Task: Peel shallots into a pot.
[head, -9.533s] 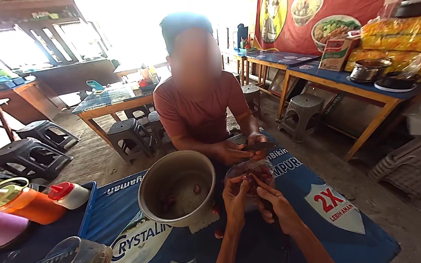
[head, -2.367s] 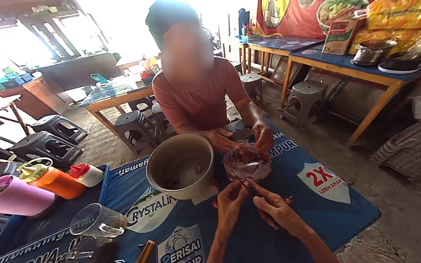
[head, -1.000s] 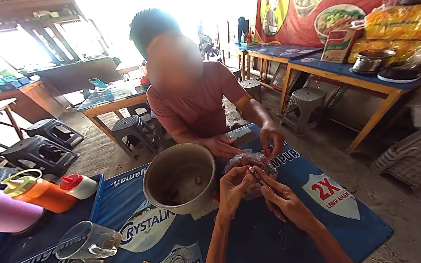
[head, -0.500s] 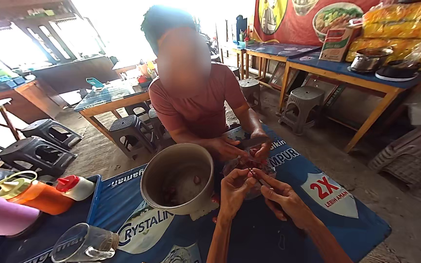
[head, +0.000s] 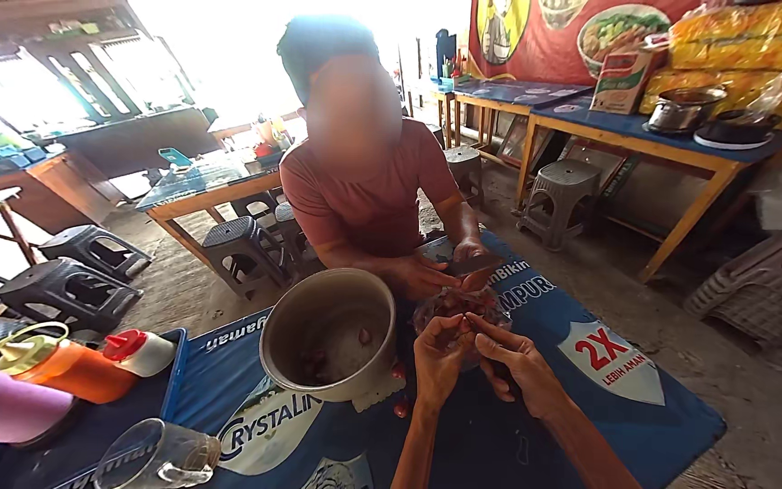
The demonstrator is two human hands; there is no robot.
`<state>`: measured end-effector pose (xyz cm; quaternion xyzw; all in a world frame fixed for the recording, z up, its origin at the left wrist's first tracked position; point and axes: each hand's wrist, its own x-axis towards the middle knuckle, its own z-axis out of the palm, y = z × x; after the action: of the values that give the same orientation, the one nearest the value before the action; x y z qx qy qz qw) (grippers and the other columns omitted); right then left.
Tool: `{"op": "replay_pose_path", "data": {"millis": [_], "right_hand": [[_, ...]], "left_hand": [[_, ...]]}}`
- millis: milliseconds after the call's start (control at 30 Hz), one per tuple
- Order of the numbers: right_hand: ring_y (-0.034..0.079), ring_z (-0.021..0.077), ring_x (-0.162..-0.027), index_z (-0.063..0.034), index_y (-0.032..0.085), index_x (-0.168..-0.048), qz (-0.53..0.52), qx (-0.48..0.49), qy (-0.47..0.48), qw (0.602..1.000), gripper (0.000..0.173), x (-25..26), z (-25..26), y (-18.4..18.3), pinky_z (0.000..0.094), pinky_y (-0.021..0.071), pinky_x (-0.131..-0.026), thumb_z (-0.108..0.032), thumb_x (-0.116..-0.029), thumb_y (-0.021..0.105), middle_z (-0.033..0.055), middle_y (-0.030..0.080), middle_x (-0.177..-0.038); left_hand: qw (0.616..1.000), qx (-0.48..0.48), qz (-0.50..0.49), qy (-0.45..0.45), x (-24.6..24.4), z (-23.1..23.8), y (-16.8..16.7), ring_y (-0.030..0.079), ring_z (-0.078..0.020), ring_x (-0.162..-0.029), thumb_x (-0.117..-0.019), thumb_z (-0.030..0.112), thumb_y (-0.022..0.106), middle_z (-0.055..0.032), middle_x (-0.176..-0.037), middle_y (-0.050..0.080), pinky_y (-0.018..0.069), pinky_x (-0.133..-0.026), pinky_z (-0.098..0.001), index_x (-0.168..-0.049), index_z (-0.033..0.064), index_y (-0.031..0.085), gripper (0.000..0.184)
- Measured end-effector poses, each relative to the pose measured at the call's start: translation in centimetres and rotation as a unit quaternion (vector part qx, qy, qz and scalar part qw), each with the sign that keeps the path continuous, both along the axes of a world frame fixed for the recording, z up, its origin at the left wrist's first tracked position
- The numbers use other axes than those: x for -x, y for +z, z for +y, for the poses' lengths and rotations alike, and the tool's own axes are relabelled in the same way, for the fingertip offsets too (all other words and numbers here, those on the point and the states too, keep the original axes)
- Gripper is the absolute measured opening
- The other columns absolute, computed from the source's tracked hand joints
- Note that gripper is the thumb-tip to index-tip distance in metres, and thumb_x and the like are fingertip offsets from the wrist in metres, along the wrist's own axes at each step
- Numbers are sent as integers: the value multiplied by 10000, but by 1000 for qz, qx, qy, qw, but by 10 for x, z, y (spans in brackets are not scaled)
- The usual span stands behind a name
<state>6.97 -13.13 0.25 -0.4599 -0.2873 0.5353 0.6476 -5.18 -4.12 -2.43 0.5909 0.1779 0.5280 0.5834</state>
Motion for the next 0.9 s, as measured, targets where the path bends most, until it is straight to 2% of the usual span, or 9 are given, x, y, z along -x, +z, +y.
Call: {"op": "replay_pose_path", "data": {"millis": [367, 600, 800, 900], "right_hand": [[489, 60, -406, -101, 566, -1432, 71, 23, 52, 996, 398, -11, 6, -3, 192, 410, -342, -161, -1038, 554, 38, 588, -658], [490, 68, -404, -66, 603, -1373, 76, 29, 24, 996, 345, -9, 11, -1, 202, 414, -340, -154, -1043, 556, 39, 578, -640], [489, 30, -414, -139, 528, -1427, 125, 19, 93, 988, 366, -17, 13, -1, 165, 420, -360, -219, -1075, 467, -5, 561, -655], [490, 40, -423, -122, 558, -1416, 98, 13, 76, 992, 365, -16, 12, 1, 173, 419, -361, -197, -1064, 502, 16, 590, -695]], "left_hand": [[1000, -17, -3, 2, 0, 4, -7, 729, -116, -884, -823, -95, 743, -87, -985, 751, 616, -828, -277, -1078, -87, 667, 266], [1000, -9, -21, -12, -1, 3, -8, 730, -132, -904, -833, -93, 742, -101, -1009, 751, 614, -848, -290, -1094, -89, 663, 273], [994, 90, -12, -56, 5, 4, -2, 714, -146, -956, -973, 0, 606, -119, -1068, 736, 591, -888, -301, -1227, -94, 639, 272], [992, 116, -10, -57, 5, 6, -1, 719, -166, -954, -1001, 25, 586, -134, -1076, 735, 594, -891, -320, -1235, -89, 645, 267]]}}
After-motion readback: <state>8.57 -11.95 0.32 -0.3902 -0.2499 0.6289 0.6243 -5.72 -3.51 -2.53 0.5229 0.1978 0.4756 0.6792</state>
